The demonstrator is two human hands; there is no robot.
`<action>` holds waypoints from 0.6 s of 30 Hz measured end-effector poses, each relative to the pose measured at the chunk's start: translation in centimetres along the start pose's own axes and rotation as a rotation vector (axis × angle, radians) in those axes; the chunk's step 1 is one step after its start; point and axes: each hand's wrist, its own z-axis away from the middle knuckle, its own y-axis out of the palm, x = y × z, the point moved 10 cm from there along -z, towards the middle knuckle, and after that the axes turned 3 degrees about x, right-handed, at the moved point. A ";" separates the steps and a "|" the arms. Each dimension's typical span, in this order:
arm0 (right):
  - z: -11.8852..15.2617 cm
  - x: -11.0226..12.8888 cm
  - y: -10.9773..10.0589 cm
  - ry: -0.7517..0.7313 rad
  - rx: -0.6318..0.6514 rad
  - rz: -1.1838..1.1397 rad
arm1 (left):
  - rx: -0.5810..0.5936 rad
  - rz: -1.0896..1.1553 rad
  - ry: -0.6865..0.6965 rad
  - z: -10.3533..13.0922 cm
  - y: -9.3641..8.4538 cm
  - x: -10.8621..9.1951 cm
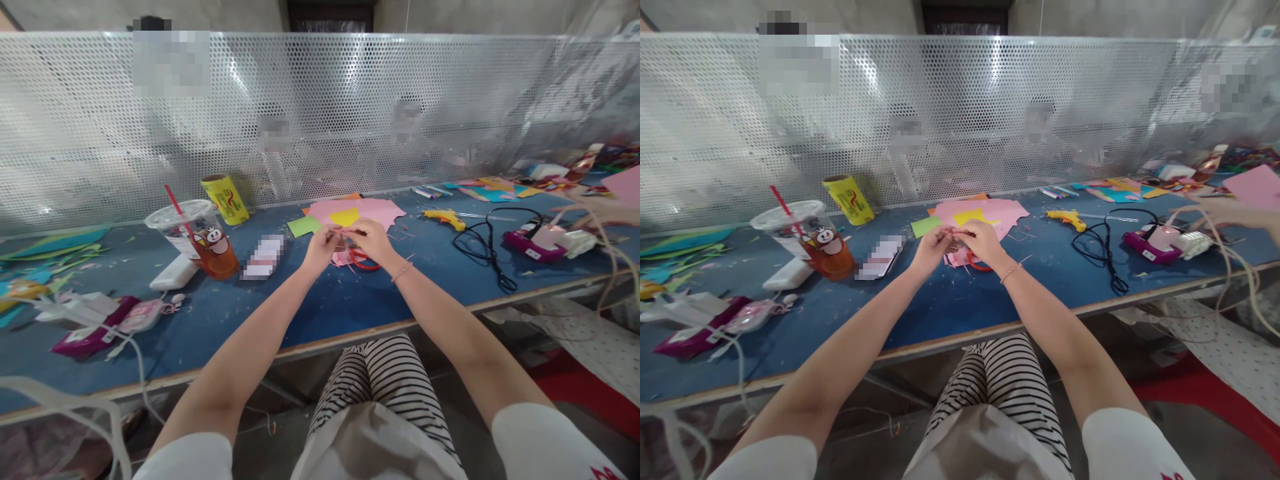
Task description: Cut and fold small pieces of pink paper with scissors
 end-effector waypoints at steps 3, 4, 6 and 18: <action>0.2 0.8 0.3 -0.098 0.037 0.068 | -0.028 0.148 -0.161 0.1 -0.3 1.7; 0.2 0.9 0.5 -0.115 0.050 0.081 | -0.026 0.208 -0.206 0.2 -0.3 2.1; 0.3 1.1 0.7 -0.139 0.068 0.096 | -0.016 0.312 -0.242 0.4 -0.2 2.1; 0.1 0.8 0.8 -0.069 0.065 0.043 | -0.048 0.082 -0.059 0.2 -0.7 0.5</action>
